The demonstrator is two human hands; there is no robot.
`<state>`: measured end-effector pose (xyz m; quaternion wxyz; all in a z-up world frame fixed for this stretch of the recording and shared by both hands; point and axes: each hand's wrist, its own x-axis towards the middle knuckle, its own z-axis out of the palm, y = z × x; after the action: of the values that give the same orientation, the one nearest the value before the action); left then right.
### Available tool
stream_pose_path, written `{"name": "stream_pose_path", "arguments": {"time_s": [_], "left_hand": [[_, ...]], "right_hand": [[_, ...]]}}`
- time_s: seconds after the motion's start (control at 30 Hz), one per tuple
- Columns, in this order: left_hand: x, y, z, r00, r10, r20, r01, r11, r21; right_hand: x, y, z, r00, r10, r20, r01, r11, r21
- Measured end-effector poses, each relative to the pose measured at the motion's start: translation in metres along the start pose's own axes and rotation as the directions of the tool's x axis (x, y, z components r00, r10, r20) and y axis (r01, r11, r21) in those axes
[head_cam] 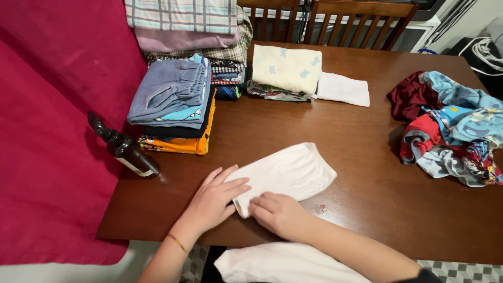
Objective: The person folds a white cloth and a red sleeveless shirt on a wooden table. The person smooths the items, folds them into compact rectangles, and places them on a growing stack of folded clothes.
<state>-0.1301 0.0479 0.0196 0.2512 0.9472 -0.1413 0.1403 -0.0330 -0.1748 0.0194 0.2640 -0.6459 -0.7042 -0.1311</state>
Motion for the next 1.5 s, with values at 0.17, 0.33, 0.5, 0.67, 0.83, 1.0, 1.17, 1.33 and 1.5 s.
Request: {"name": "stream_pose_path", "arguments": {"time_s": [0.17,0.33,0.5,0.67,0.83,1.0,1.17,1.33,1.5], "left_hand": [[-0.012,-0.006,0.007,0.999,-0.005,-0.042,0.004,1.0,-0.025],[-0.011,-0.005,0.019,0.998,-0.033,-0.051,0.016,0.95,-0.313],[0.009,-0.013,0.046,0.999,-0.004,0.043,0.035,0.659,-0.751],[0.055,-0.02,0.091,0.929,-0.245,0.278,0.325,0.179,-0.929],[0.088,-0.017,0.116,0.763,-0.515,0.39,0.486,0.06,-0.872],[0.077,-0.008,0.106,0.945,-0.263,0.194,0.238,0.144,-0.961],[0.073,-0.007,0.093,0.931,-0.152,0.332,0.364,0.33,-0.871],[0.079,-0.001,0.079,0.931,-0.152,0.331,0.364,0.412,-0.835],[0.079,0.003,0.069,0.909,-0.203,0.364,0.412,0.564,-0.715]], "right_hand": [[-0.039,-0.005,-0.02,0.985,0.168,0.027,-0.168,0.938,0.302],[-0.1,-0.005,-0.03,0.831,0.531,0.169,-0.497,0.57,0.654],[-0.141,0.02,-0.018,0.535,0.801,0.267,-0.47,0.02,0.882],[-0.139,0.047,-0.02,0.308,0.9,0.309,-0.247,-0.238,0.939],[-0.116,0.08,-0.033,0.198,0.915,0.351,-0.253,-0.298,0.92],[-0.1,0.069,-0.039,0.059,0.953,0.298,-0.344,-0.26,0.902],[-0.106,0.06,-0.047,0.319,0.894,0.314,-0.543,-0.1,0.834],[-0.108,0.064,-0.053,0.339,0.838,0.428,-0.668,-0.105,0.736],[-0.097,0.065,-0.062,0.345,0.817,0.461,-0.766,-0.038,0.642]]}}
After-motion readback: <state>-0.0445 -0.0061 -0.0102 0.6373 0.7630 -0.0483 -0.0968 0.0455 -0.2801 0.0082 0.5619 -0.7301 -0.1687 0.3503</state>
